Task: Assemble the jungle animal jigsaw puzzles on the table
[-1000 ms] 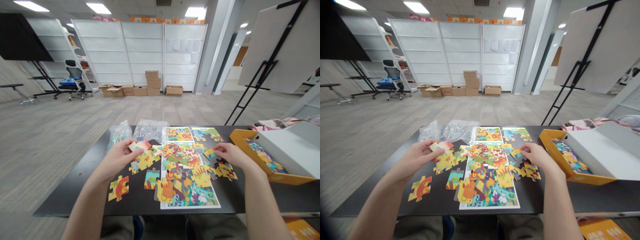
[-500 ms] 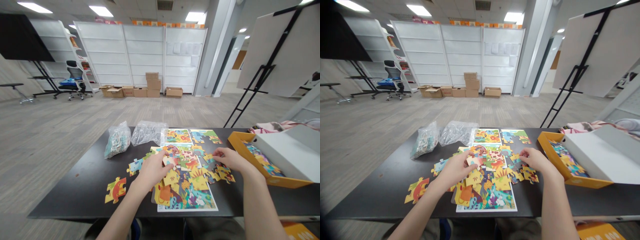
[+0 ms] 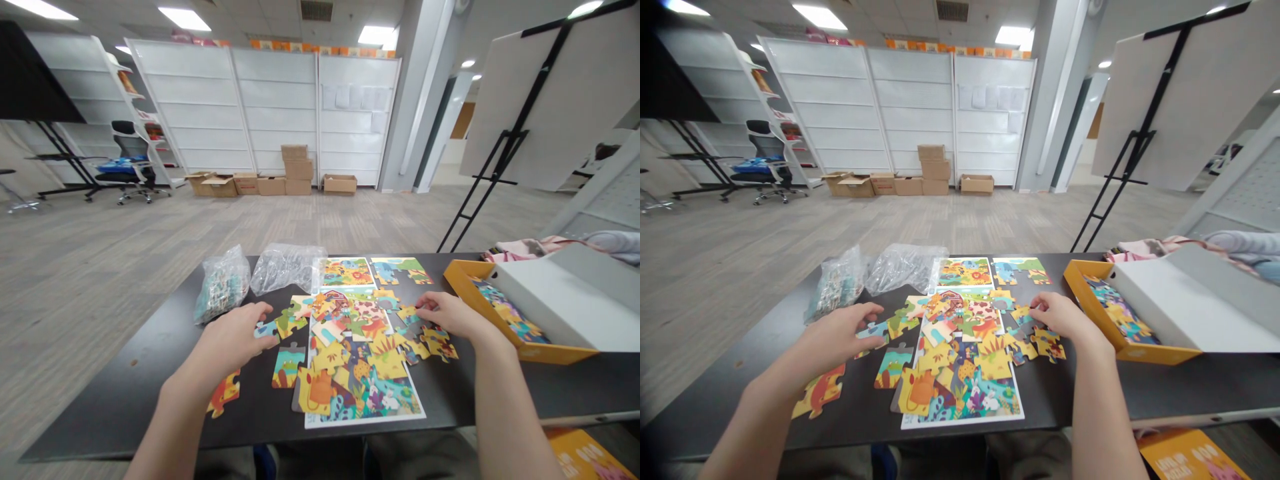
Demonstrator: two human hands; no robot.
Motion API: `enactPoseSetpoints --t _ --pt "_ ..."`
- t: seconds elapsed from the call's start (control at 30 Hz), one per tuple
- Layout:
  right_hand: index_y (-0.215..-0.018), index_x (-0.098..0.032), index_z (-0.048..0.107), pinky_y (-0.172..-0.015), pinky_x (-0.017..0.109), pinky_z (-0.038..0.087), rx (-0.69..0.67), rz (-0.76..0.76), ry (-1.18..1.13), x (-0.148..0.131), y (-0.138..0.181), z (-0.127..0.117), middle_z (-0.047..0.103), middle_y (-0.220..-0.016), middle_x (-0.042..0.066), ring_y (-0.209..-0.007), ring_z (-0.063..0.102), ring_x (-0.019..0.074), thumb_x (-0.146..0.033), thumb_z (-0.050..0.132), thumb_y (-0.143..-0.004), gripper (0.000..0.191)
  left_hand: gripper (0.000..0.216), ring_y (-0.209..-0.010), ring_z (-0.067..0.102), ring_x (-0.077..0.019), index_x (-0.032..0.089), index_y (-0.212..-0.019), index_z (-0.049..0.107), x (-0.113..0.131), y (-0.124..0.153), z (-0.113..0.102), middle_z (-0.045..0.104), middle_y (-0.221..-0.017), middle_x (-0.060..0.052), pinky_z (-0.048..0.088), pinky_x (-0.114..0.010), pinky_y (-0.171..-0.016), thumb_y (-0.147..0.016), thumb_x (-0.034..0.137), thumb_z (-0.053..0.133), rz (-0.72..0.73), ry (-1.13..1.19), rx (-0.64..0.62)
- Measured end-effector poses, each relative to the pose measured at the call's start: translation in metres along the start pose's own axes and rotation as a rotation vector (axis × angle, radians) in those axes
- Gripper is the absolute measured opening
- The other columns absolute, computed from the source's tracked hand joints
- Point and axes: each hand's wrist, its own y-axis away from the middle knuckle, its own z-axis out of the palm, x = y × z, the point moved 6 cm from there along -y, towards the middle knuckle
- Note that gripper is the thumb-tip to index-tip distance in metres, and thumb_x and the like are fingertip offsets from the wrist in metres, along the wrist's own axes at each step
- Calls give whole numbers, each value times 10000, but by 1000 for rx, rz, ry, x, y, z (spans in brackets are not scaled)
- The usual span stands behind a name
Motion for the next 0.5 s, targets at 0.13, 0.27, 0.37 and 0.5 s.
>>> enactPoseSetpoints --t 0.13,0.27,0.37,0.5 --pt "-873 -188 710 -559 233 488 9 23 -10 6 0 -1 734 -788 45 -639 667 159 -318 679 -800 152 621 -1175 629 -330 209 -1257 637 -21 0 10 658 -1316 -117 481 -384 -923 -659 352 721 -2 -54 -64" --pt "-867 -194 709 -550 229 478 23 16 7 6 -1 0 730 -784 39 -630 665 156 -331 671 -813 152 581 -1112 661 -327 213 -1246 636 -24 -3 14 699 -1231 -121 497 -393 -882 -679 320 705 -49 -80 -106" --pt "-873 -193 706 -529 227 469 23 24 -9 4 -1 1 729 -777 35 -578 644 143 -335 675 -812 158 547 -1090 667 -320 183 -1219 640 -21 -4 12 699 -1201 -139 493 -388 -894 -689 304 700 -36 -67 -123" --pt "-880 -190 699 -528 232 473 16 44 -17 0 1 0 731 -788 44 -571 645 148 -352 673 -820 175 593 -1128 645 -318 142 -1242 613 -22 -5 10 658 -1237 -176 476 -381 -937 -685 320 711 -26 -45 -146"
